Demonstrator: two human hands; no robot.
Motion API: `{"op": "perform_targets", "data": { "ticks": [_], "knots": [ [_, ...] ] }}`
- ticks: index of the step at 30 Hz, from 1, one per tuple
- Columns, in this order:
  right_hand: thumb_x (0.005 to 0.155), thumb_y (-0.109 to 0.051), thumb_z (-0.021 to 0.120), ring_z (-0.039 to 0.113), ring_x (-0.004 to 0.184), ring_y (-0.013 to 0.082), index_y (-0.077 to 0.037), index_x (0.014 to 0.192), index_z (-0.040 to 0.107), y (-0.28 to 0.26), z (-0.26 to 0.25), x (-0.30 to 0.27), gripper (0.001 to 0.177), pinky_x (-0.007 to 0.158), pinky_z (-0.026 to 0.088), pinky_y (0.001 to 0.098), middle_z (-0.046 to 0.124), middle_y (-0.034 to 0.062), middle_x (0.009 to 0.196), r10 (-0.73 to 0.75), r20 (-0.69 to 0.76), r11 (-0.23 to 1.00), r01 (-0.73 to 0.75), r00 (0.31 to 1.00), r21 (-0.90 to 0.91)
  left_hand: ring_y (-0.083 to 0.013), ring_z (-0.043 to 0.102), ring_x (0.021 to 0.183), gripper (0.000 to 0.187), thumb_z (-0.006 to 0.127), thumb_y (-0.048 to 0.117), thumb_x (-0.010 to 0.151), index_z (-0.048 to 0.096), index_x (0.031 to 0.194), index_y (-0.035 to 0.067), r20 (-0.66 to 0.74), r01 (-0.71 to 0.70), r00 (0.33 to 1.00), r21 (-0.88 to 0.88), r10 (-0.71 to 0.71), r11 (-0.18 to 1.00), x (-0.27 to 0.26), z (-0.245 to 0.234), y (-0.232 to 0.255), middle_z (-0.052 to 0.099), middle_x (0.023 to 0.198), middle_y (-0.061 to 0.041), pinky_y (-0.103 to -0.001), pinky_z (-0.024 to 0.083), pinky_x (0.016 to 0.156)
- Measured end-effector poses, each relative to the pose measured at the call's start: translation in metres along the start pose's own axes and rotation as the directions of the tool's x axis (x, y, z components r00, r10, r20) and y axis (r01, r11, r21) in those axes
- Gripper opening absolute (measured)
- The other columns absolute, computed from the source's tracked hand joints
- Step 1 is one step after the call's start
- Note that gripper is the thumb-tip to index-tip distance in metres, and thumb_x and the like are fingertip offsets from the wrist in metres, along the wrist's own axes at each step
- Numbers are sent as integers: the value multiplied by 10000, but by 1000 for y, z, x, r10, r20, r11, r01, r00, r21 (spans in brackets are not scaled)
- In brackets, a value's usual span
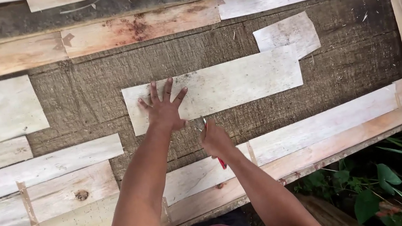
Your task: Cutting and sizing thin wood veneers using a utility knife on a workbench.
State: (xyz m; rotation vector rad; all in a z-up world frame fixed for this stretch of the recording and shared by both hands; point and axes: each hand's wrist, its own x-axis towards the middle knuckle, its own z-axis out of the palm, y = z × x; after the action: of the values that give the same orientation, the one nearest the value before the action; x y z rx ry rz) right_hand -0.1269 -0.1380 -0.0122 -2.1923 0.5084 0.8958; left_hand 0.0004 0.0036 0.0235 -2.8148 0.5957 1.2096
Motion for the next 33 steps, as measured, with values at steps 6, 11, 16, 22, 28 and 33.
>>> {"op": "perform_targets", "data": {
  "ticks": [6, 11, 16, 22, 28, 33],
  "knots": [
    [1093, -233, 289, 661, 533, 292, 57, 1325, 438, 5, 5, 27, 400, 376, 459, 369, 662, 221, 819, -68, -19, 994, 65, 998, -92, -463, -194, 1546, 1066, 746, 614, 840, 38, 1631, 508, -23, -19, 1000, 15, 20, 1000, 9, 12, -2, -230, 1723, 48, -784, 153, 1166],
    [1104, -234, 282, 669, 601, 325, 59, 1382, 409, 9, 22, 31, 424, 429, 440, 405, 669, 233, 859, -45, -66, 992, 37, 997, -118, -464, -187, 1546, 1059, 746, 598, 849, 40, 1633, 505, -24, -22, 999, 5, 22, 1000, 8, 10, -2, -225, 1724, 37, -788, 156, 1162],
    [1087, -254, 288, 681, 598, 330, 42, 1395, 379, 18, 28, 39, 436, 387, 461, 396, 666, 250, 898, -26, -69, 993, 17, 997, -119, -466, -199, 1542, 1061, 749, 595, 849, 41, 1633, 503, -28, -21, 999, -3, 21, 1000, 8, 11, -2, -225, 1723, 38, -797, 149, 1159],
    [1086, -245, 283, 670, 555, 291, 64, 1390, 392, 16, 28, 33, 447, 363, 481, 362, 676, 232, 865, -30, -47, 995, 25, 998, -97, -463, -187, 1545, 1061, 752, 601, 841, 55, 1634, 499, -34, -24, 999, -10, 24, 1000, 9, 14, -2, -218, 1725, 37, -799, 143, 1159],
    [1084, -200, 307, 661, 547, 281, 94, 1394, 391, 0, 26, 11, 434, 361, 493, 362, 670, 250, 860, -21, -35, 1000, 20, 999, -6, -465, -202, 1541, 1057, 736, 618, 845, 42, 1634, 497, -27, -9, 1000, 2, 9, 1000, 12, 15, -1, -233, 1722, 40, -806, 130, 1154],
    [1066, -213, 315, 632, 484, 235, 102, 1342, 423, 6, 20, -1, 432, 327, 500, 323, 662, 255, 837, -13, 21, 993, 10, 1000, 115, -455, -186, 1549, 1061, 736, 627, 843, 37, 1632, 501, -18, -5, 1000, 17, 5, 1000, 12, 15, 2, -227, 1723, 44, -805, 131, 1155]
  ]
}}
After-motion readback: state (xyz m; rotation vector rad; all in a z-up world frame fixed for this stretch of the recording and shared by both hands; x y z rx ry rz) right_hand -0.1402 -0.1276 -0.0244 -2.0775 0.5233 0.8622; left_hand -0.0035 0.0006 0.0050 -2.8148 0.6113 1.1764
